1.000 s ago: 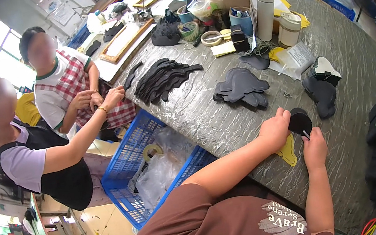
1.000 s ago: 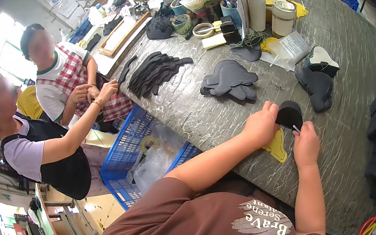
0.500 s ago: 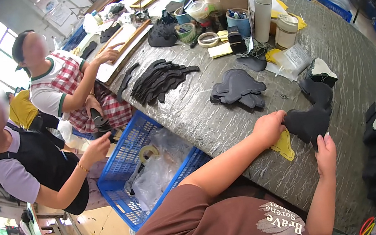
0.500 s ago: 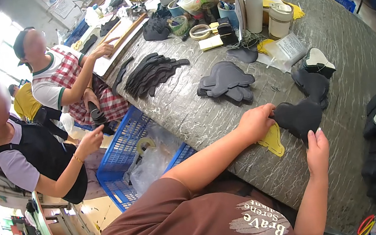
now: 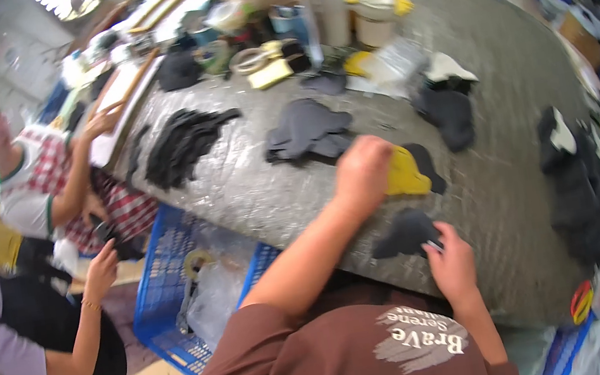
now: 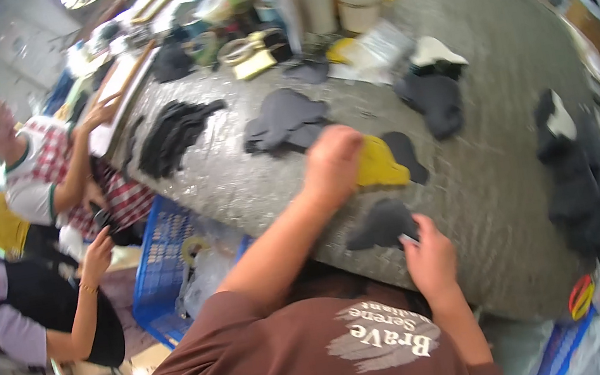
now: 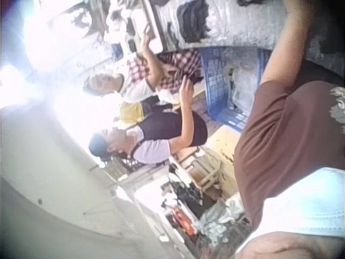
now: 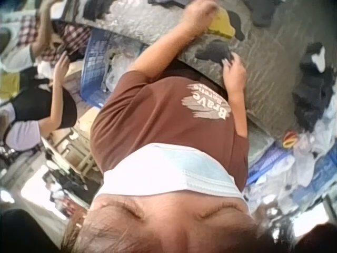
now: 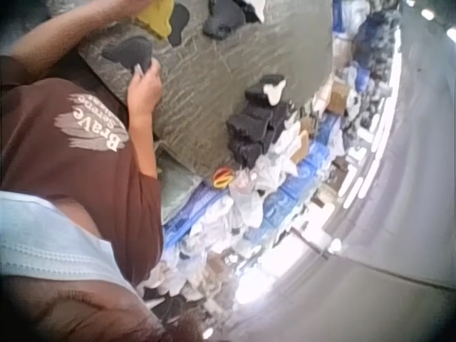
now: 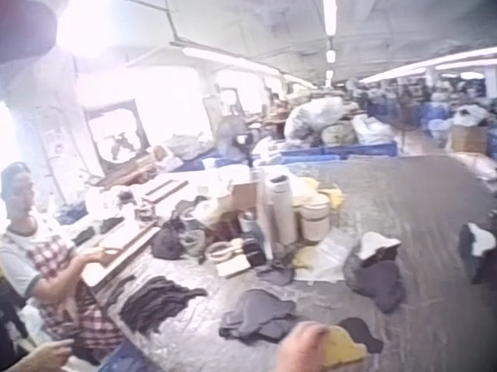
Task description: Aligning and marking template patterns onto shoe component pieces.
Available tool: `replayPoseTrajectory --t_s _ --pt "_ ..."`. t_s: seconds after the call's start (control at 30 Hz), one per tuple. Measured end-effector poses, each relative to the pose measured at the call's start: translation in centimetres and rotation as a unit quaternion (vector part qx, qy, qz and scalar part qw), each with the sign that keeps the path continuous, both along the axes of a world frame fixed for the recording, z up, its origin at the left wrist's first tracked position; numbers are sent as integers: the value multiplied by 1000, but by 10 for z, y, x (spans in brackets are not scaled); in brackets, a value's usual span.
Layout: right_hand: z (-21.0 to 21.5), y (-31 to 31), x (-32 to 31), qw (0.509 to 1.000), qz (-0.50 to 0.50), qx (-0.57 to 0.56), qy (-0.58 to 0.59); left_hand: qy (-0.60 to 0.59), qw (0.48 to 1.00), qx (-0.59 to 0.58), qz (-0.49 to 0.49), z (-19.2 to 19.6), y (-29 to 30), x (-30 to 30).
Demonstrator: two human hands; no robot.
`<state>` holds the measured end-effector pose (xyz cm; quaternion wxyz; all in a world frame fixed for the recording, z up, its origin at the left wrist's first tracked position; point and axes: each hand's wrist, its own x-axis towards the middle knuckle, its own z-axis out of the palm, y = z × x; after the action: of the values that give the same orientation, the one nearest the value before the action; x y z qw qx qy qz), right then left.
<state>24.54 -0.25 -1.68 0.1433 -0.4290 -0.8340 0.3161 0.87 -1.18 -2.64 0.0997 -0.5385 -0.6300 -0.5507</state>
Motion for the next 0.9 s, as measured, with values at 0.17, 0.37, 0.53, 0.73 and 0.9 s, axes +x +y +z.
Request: replayPoseTrajectory --t_s 0.17,0.37,0.53,0.73,0.9 --pt "1 8 4 999 -17 46 6 -151 973 -174 7 34 -35 -10" --pt "11 -1 9 995 59 56 49 -136 943 -292 -87 -1 -46 32" --pt "-10 -5 12 994 43 98 14 -2 942 -314 -120 8 -63 40" --pt "-9 -3 5 993 44 109 27 39 928 -352 -118 14 -96 45" --pt "-10 0 1 991 48 117 43 52 941 -319 -100 4 -98 49"
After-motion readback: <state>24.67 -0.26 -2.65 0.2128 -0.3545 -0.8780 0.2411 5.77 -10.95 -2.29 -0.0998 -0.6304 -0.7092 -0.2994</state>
